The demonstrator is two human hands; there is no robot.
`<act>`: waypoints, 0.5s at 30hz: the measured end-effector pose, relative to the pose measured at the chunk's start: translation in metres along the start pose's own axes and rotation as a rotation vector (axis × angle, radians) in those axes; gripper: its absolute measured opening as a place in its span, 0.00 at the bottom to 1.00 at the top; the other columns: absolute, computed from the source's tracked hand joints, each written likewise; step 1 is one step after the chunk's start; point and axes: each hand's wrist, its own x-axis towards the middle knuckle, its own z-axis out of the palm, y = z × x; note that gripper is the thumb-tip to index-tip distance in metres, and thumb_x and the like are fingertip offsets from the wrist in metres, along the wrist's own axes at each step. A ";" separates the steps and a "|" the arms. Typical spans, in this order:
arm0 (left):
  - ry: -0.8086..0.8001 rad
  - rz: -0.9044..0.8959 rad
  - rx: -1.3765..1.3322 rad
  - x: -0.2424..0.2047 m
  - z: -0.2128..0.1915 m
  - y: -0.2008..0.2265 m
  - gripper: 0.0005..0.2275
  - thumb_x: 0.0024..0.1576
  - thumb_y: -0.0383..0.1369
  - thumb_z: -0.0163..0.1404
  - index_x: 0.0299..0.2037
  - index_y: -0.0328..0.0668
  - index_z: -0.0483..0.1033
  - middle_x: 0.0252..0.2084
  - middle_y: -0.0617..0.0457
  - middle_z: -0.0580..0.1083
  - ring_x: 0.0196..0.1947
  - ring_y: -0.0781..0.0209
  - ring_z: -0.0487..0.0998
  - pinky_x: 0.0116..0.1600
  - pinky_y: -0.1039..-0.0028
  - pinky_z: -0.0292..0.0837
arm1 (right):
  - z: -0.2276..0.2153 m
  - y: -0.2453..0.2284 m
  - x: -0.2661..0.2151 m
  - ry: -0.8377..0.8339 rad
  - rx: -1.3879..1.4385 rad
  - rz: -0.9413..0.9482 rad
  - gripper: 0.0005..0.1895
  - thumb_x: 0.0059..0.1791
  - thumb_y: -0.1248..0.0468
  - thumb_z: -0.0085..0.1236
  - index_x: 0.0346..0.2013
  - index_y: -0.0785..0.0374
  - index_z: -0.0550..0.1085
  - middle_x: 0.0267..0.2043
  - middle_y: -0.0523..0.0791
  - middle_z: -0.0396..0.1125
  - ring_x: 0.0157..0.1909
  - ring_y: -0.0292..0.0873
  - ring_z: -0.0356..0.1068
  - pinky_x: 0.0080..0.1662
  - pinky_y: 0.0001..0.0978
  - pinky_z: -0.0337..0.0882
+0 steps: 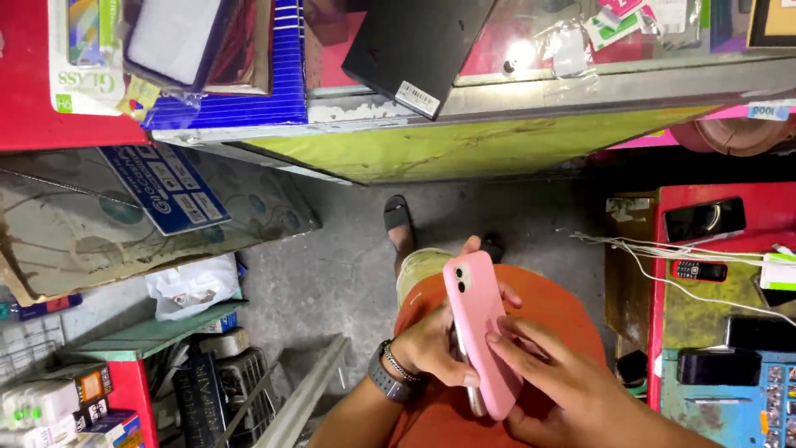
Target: Applying protective glass covers to the camera lenses of a smartphone at a service counter.
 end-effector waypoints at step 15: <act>-0.025 -0.009 -0.018 0.013 0.008 0.026 0.58 0.54 0.33 0.62 0.75 0.63 0.14 0.67 0.42 0.59 0.59 0.47 0.73 0.59 0.60 0.76 | 0.016 0.034 -0.010 -0.315 -0.156 -0.072 0.43 0.56 0.52 0.55 0.76 0.64 0.45 0.80 0.58 0.35 0.76 0.65 0.49 0.53 0.53 0.73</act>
